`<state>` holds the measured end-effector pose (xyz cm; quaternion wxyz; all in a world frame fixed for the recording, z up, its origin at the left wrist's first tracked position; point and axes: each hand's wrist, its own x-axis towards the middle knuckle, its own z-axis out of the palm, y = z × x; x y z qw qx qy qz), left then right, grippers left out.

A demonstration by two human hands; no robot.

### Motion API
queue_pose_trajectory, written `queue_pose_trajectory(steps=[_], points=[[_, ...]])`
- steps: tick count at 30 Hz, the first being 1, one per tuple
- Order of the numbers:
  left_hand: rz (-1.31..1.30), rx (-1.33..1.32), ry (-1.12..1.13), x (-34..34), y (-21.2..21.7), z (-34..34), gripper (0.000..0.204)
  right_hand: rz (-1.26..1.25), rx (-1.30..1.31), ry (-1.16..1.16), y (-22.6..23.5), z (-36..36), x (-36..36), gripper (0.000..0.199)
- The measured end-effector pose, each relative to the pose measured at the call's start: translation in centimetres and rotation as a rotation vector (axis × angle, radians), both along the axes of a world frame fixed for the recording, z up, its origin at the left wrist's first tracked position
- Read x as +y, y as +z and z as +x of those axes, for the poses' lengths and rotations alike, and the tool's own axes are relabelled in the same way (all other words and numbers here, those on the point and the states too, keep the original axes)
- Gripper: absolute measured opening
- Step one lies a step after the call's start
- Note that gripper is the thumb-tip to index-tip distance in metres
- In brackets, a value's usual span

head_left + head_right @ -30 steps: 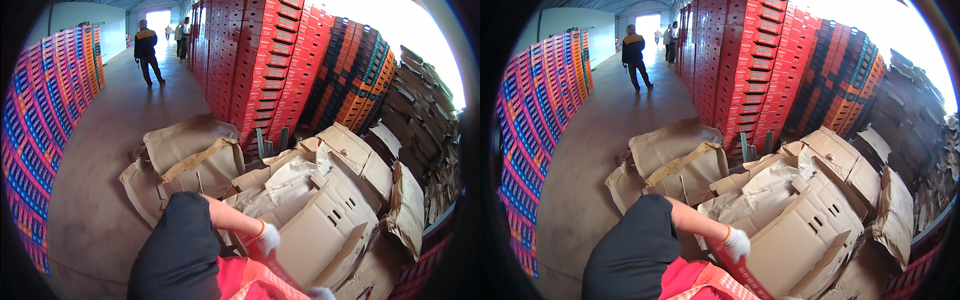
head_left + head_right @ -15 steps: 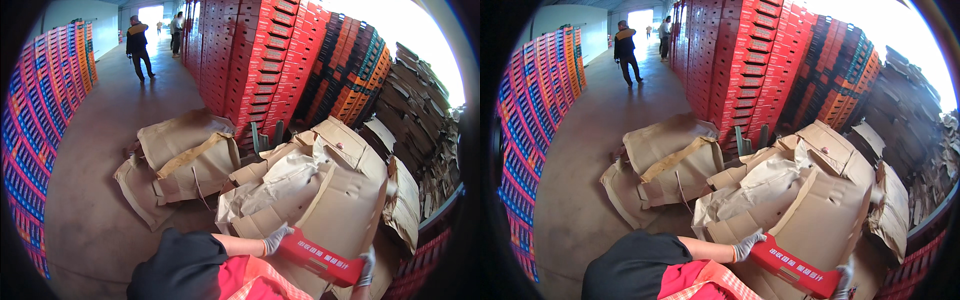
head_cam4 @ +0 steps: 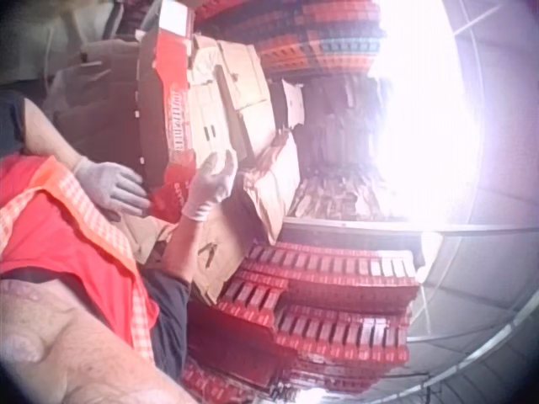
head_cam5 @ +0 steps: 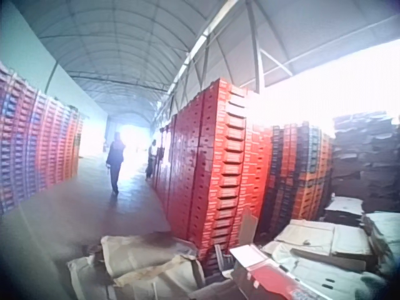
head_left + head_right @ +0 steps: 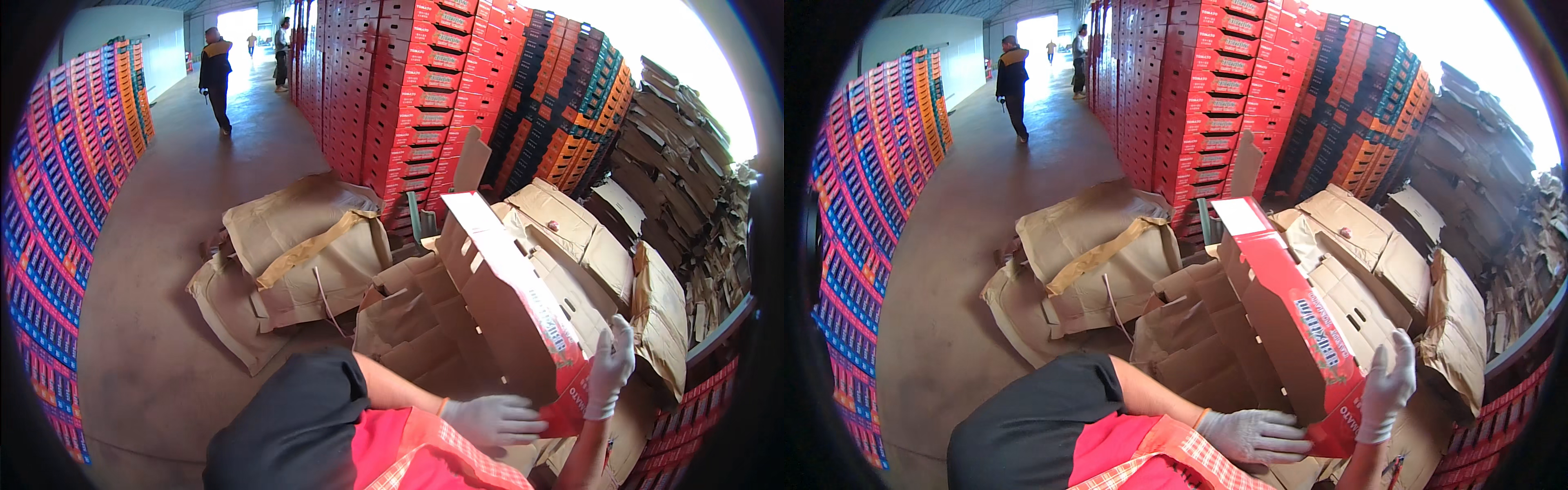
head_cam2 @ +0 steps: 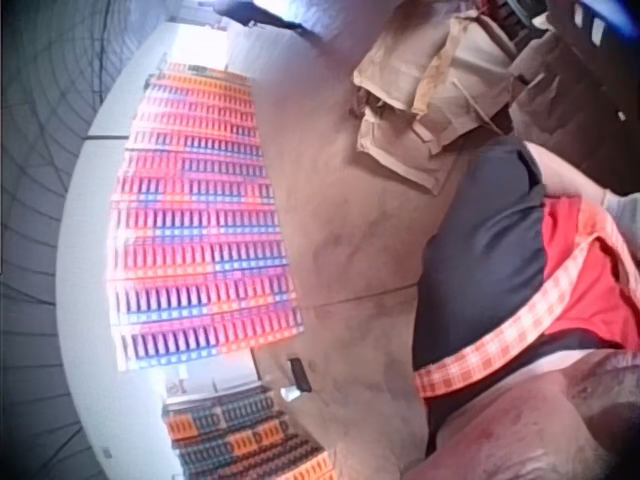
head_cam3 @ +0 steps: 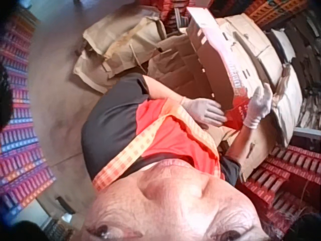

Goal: The person assembles flat cardboard boxes into three-dimensional containers. They fold the flaps and tuck the tabs into slots to form the box structure. The person handles multiple boxes one at a time and places the finished boxes into a stack.

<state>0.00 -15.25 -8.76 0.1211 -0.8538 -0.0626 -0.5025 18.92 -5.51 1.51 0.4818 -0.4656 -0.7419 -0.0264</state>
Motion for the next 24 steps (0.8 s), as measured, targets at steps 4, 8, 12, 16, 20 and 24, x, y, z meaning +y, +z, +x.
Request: queue_pose_trajectory(steps=[4,8,12,16,20,24], points=[[-0.384,0.478,0.639,5.5,9.0,1.8,0.119,-0.342,0.052,0.026,-1.0,2.0,1.1,0.025],[-0.693,0.618,0.311,10.5,10.9,2.9,0.118,-0.366,0.155,0.106,-1.3,2.4,-0.8,0.026],[-0.652,0.724,0.199,10.7,9.9,2.3,0.131,-0.175,-0.128,0.003,-1.5,3.1,-1.0,0.028],[-0.658,0.707,0.269,9.2,9.7,1.9,0.135,-0.089,-0.231,-0.046,-1.4,3.9,0.9,0.027],[-0.631,0.574,0.325,9.8,9.8,2.2,0.102,-0.183,-0.166,-0.049,-0.9,5.1,1.5,0.023],[-0.609,0.43,0.278,11.2,9.6,2.4,0.072,-0.096,-0.265,-0.021,-0.2,7.2,-0.2,0.015]])
